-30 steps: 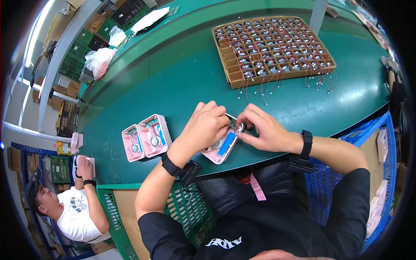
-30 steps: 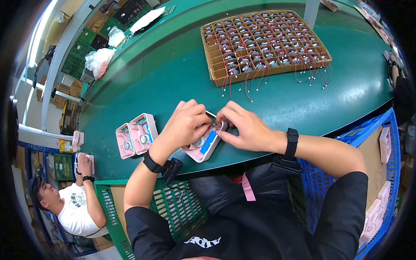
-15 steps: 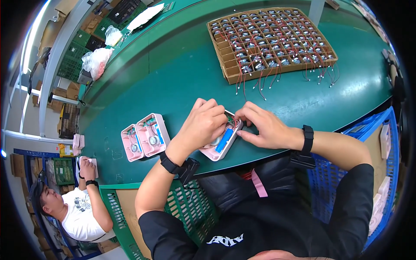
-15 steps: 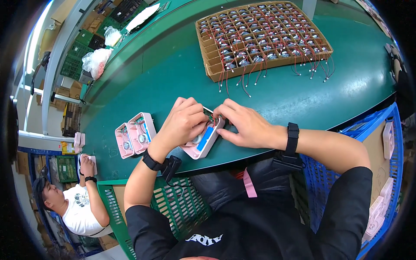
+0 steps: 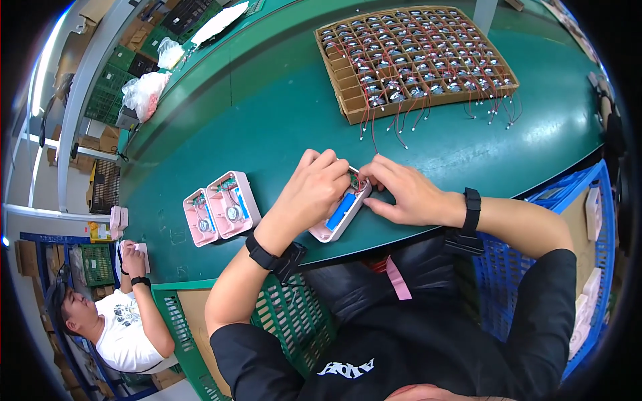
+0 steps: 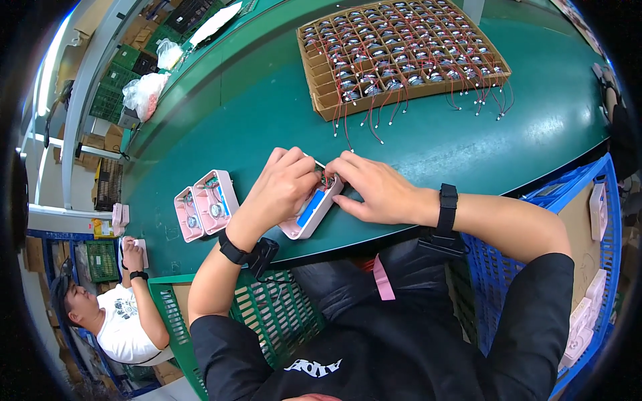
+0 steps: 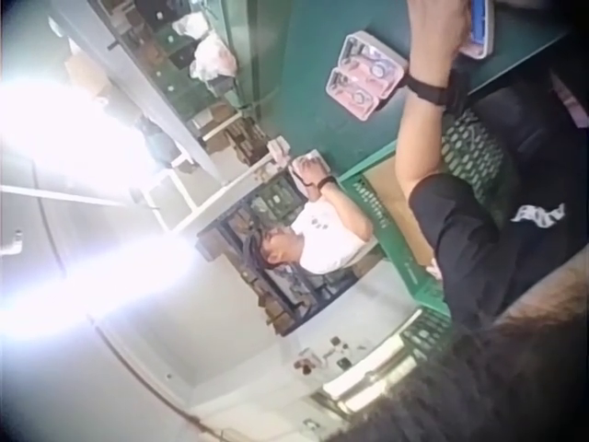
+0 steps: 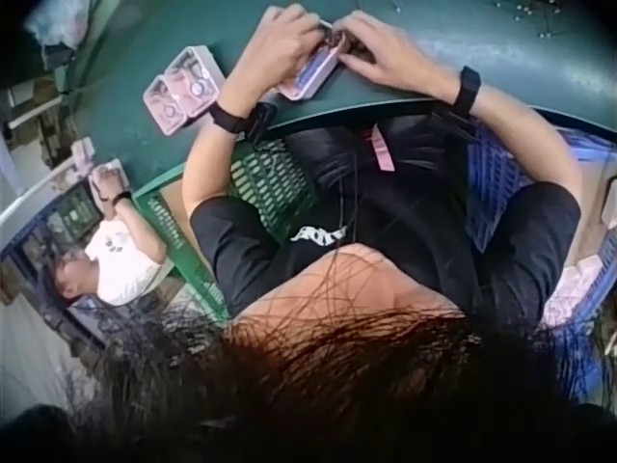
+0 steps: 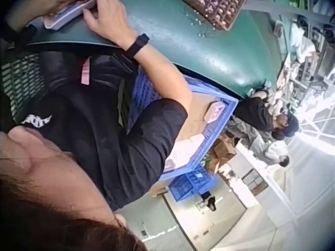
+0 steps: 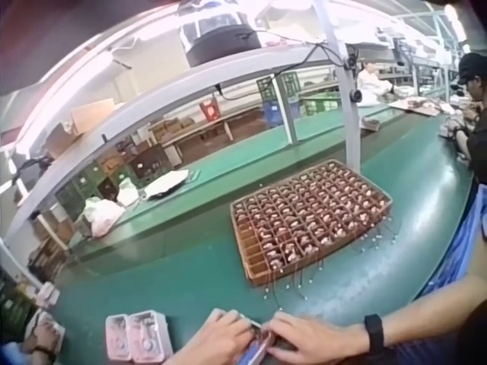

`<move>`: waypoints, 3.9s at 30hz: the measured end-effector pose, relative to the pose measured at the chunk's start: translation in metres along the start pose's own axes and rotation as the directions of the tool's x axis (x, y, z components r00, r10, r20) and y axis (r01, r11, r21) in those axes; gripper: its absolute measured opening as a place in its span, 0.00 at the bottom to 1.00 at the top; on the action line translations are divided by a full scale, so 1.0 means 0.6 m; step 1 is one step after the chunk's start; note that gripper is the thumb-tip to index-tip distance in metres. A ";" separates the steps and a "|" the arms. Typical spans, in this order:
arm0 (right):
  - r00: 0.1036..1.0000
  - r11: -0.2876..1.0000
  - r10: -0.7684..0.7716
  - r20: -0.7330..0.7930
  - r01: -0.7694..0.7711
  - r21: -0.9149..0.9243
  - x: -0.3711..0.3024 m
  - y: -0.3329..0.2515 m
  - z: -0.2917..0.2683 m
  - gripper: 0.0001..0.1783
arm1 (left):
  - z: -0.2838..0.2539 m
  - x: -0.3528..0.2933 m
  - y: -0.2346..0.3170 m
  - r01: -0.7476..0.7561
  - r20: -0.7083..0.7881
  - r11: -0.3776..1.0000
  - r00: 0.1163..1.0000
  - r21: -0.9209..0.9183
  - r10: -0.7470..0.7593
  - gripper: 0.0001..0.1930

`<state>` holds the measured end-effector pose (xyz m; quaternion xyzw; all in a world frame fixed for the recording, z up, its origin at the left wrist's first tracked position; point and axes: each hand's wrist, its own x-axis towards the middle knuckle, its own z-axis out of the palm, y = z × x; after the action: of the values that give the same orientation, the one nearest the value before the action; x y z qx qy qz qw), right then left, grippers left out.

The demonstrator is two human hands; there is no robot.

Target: Assembling small electronic components into plastic housings at a factory workstation.

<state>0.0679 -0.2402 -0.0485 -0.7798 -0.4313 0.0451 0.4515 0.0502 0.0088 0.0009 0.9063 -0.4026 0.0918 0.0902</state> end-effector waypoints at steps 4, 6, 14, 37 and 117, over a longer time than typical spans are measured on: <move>0.998 0.998 -0.056 -0.008 0.056 -0.034 -0.003 0.004 0.007 0.22 | -0.001 -0.001 0.000 -0.018 0.050 1.000 0.999 0.019 0.017 0.05; 0.997 0.996 -0.083 -0.002 0.083 -0.039 -0.003 0.004 0.006 0.22 | -0.006 -0.003 0.003 -0.039 0.052 0.999 0.998 -0.024 0.040 0.04; 0.986 0.967 -0.156 0.051 0.163 -0.197 0.001 -0.003 0.003 0.21 | -0.008 -0.023 0.013 -0.081 0.095 0.996 0.993 0.044 0.076 0.08; 0.985 0.717 -0.161 -0.060 0.075 -0.693 0.433 -0.020 0.043 0.08 | -0.111 -0.237 -0.032 0.700 0.148 0.646 0.635 0.305 -0.758 0.18; 0.979 0.992 -0.121 0.163 0.127 -0.026 0.036 0.017 -0.006 0.67 | -0.020 -0.076 0.026 0.431 -0.122 0.843 0.864 -0.322 -0.489 0.09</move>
<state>0.0896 -0.2296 -0.0471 -0.7533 -0.5149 0.0721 0.4027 0.0075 0.0340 0.0028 0.9401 -0.1700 0.0986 0.2785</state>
